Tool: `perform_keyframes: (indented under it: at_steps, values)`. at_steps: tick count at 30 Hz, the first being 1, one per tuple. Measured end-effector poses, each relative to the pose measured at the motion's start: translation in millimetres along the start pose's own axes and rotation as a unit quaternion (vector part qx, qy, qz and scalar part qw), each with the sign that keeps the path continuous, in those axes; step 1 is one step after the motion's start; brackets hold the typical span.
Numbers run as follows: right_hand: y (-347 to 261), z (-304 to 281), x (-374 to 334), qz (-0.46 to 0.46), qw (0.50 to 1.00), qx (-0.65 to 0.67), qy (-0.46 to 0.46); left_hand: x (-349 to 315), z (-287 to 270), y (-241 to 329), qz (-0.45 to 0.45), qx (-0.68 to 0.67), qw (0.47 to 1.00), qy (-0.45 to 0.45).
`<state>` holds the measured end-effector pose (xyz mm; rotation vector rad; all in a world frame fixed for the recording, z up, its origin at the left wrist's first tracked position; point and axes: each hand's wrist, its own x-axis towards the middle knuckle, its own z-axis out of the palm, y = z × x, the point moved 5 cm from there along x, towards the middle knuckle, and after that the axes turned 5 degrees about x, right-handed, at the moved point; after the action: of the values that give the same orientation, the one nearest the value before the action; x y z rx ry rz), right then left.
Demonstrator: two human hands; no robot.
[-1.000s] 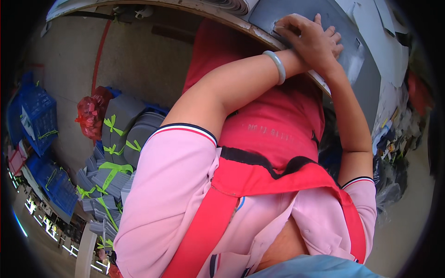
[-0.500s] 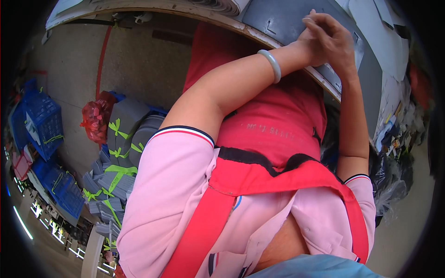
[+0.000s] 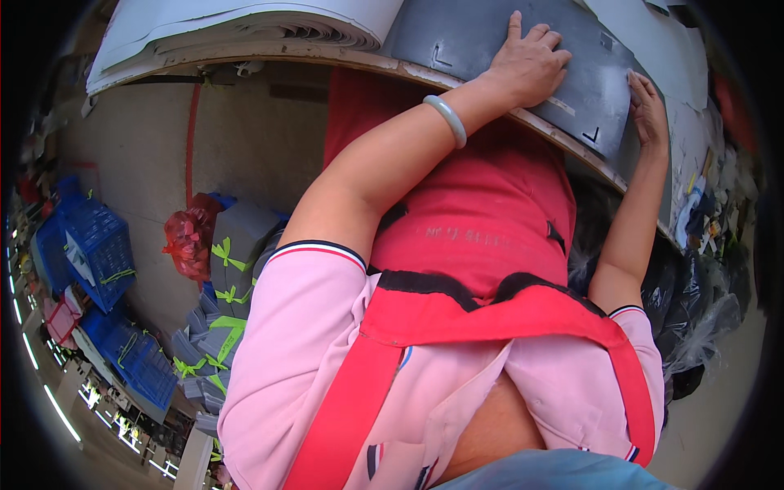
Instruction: The recorder is aligning and smoothing large paper or fabric templates on a workbench in a factory setting.
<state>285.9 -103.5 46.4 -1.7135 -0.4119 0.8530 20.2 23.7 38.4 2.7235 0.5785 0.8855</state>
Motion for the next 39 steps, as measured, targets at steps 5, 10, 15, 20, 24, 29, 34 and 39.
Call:
perform_keyframes:
  at_steps: [5,10,15,20,24,29,34,39]
  values:
    - [11,18,-28,-0.072,0.992,-0.07,-0.071,-20,-40,38,0.102,-0.167,0.98,0.034]
    - [-86,36,-115,-0.329,0.943,-0.056,0.001,-85,-70,79,0.186,-0.221,0.957,-0.021]
    - [-107,-21,-86,-0.371,0.928,0.003,0.018,-56,-60,42,0.077,-0.101,0.991,-0.038]
    - [-102,-20,-89,-0.371,0.924,0.087,-0.011,-55,-54,18,0.1,-0.075,0.992,-0.017]
    - [-105,9,-108,-0.377,0.914,0.151,-0.027,-41,-55,14,0.095,-0.09,0.986,-0.104]
    - [-94,-2,-104,-0.339,0.918,0.206,-0.022,-30,-55,24,0.11,-0.063,0.981,-0.144]
    - [-92,-7,-105,-0.312,0.915,0.255,-0.024,-22,-9,66,0.185,-0.081,0.974,-0.103]
    - [-100,32,-114,-0.245,0.914,0.323,0.024,27,49,140,0.254,-0.186,0.927,0.205]
